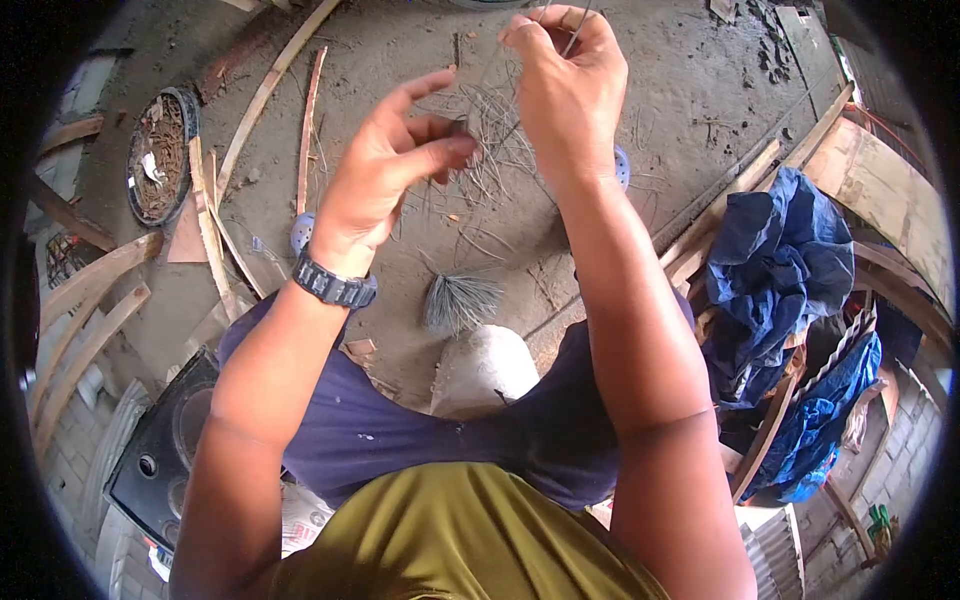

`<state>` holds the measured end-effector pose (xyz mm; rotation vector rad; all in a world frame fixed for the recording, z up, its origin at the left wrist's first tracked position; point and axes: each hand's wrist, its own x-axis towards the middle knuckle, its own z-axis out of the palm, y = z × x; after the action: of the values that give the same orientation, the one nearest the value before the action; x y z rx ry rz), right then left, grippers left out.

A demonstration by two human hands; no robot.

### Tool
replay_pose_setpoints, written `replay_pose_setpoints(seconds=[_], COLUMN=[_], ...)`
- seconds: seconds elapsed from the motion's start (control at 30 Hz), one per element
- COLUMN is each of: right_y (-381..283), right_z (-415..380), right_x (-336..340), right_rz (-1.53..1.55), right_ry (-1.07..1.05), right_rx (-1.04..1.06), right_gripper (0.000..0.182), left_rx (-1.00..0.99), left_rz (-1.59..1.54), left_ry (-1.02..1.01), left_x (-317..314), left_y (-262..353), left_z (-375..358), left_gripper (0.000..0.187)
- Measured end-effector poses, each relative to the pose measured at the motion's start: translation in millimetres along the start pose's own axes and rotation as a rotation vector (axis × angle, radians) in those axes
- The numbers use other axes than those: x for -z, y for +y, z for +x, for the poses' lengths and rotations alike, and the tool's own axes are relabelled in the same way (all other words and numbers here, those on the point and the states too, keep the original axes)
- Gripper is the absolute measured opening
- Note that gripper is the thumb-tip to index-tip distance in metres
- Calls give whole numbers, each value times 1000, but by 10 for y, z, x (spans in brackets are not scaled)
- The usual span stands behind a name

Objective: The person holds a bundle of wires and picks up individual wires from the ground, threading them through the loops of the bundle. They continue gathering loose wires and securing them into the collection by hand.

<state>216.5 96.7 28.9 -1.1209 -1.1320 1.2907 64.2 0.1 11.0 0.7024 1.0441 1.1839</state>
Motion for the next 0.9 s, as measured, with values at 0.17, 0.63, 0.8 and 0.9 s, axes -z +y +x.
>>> replay_pose_setpoints(seconds=[0.17,0.63,0.8,0.9], right_y=[-126,-290,-232,-179], right_z=[50,22,-2,10], right_x=[62,-50,-92,-64], right_rz=[-8,339,323,279], right_ry=[64,-232,-157,-296], right_rx=[-80,-759,-703,-660], right_gripper=[18,23,23,24], left_rx=[-208,-91,9,21], left_rz=[-58,-59,-1,-18], left_ry=[148,44,-180,-177], left_x=[396,205,103,135], left_y=[170,56,-13,7], left_z=[173,179,69,66], left_gripper=[52,56,61,62])
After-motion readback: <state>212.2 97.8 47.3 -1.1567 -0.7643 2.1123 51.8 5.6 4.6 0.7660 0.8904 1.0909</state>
